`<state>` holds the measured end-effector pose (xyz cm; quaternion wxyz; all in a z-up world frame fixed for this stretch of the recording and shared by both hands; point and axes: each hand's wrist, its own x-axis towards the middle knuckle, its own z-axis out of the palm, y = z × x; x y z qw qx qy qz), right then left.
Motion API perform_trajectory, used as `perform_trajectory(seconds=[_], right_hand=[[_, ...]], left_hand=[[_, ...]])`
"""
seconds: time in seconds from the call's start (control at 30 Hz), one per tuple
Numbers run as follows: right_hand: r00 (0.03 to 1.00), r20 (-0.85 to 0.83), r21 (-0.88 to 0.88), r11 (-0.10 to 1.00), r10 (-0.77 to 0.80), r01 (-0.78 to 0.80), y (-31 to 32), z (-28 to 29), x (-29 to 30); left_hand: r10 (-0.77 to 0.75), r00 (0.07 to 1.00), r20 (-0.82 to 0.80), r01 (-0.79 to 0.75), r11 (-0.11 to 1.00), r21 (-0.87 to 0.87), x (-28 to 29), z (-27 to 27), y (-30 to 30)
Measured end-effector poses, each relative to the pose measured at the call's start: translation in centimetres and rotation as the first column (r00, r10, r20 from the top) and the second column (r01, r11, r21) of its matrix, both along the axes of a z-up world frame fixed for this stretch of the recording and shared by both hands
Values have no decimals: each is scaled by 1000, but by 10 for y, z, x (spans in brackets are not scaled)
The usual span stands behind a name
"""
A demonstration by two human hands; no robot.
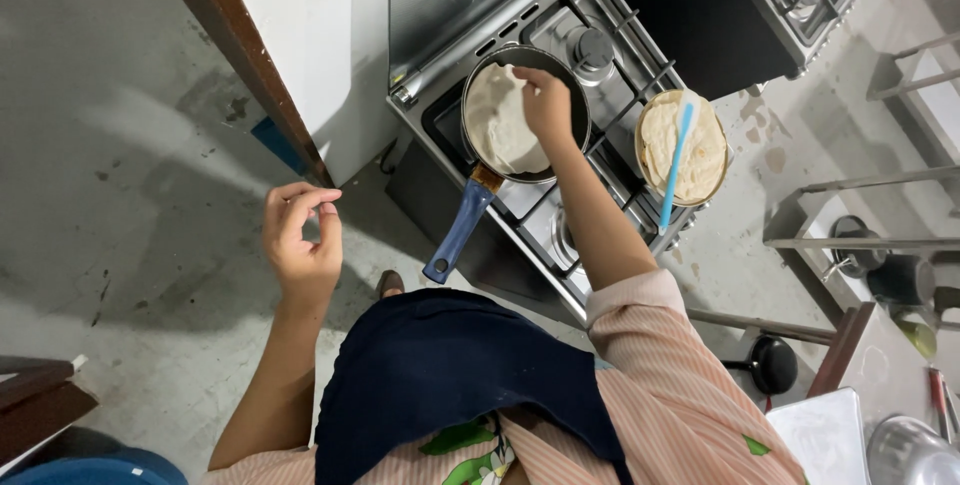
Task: Cooking flatbread tortillas on a gas stove using a pan and a spatula.
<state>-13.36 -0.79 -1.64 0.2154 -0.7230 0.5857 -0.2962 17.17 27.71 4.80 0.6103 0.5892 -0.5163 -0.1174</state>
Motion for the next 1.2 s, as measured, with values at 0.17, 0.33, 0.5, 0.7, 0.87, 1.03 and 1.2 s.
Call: perform_trajectory(seconds=[0.17, 0.33, 0.5, 0.7, 0.87, 1.03, 1.2], right_hand=[[993, 119, -26, 999, -18, 21, 3, 32, -48], [959, 276, -179, 984, 63, -13, 36, 97, -116], [944, 234, -199, 939, -234, 282, 80, 89, -228], [756, -405, -32, 835, -514, 550, 129, -20, -319], [764, -305, -107, 817, -569, 566, 150, -52, -300], [811, -125, -173, 817, -572, 550, 138, -67, -309], [768, -165, -86, 785, -619, 614, 148, -23, -311]], left_hand=[[-1, 1000, 15, 1, 1000, 4, 4, -4, -1], [-34, 999, 15, 34, 999, -3, 0, -8, -6], [-169, 986, -14, 169, 984, 47, -15, -8, -18], [-285, 956, -70, 289, 956, 50, -36, -6, -35], [-341, 938, -57, 345, 935, 87, -65, -6, -36], [-331, 942, -46, 334, 938, 96, -99, 2, -22], [-233, 972, -1, 232, 967, 102, -128, 22, -4]])
